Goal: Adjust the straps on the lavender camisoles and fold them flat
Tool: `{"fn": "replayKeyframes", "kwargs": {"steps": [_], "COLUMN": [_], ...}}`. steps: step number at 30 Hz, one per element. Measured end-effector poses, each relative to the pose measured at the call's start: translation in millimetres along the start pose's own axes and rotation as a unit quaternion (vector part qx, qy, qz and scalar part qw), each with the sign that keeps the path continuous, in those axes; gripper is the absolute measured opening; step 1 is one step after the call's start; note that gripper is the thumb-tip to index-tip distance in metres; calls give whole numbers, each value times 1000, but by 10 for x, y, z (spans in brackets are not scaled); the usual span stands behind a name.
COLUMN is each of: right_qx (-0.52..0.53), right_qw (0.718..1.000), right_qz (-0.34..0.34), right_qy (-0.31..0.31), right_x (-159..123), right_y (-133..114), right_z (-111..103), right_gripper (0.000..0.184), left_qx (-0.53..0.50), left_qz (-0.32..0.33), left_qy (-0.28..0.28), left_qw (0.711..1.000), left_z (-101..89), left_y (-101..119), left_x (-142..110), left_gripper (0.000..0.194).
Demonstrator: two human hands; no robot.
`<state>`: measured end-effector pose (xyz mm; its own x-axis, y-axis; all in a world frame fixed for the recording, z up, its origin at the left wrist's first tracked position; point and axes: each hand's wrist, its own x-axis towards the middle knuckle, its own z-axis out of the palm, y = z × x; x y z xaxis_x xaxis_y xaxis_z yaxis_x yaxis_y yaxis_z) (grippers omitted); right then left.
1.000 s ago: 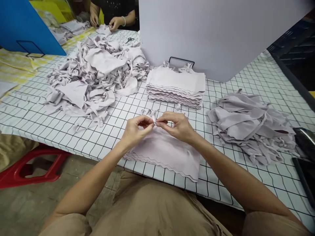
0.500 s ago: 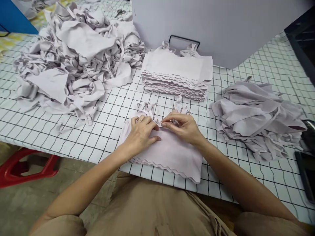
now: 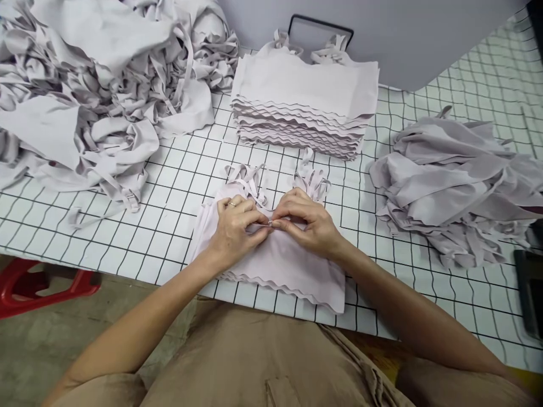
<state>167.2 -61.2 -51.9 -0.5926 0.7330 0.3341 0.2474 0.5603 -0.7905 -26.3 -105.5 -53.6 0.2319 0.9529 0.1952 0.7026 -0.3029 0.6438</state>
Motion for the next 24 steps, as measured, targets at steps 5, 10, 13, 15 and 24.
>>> {"fn": "replayKeyframes", "kwargs": {"steps": [5,10,13,15,24], "right_qx": [-5,-13,-16,-17,-32], "right_qw": [1000,1000,1000,1000,999], "right_qz": [-5,-10,-14,-10,-20], "right_qy": [-1,-1,-1,-7,-17], "right_x": [5,11,14,16,8], "right_y": [22,27,21,17,50], "right_z": [14,26,22,16,11], "right_gripper": [10,11,11,11,13], "left_qx": [-3,-7,-9,-6,-6], "left_qz": [-3,0,6,4,-3], "left_qy": [-7,-6,0,-3,-15], "left_qw": [1000,1000,1000,1000,1000], "left_z": [3,9,15,17,4], "left_y": [-12,-21,-24,-24,-24], "left_x": [7,7,5,5,12], "left_gripper": [10,11,10,10,11]}}
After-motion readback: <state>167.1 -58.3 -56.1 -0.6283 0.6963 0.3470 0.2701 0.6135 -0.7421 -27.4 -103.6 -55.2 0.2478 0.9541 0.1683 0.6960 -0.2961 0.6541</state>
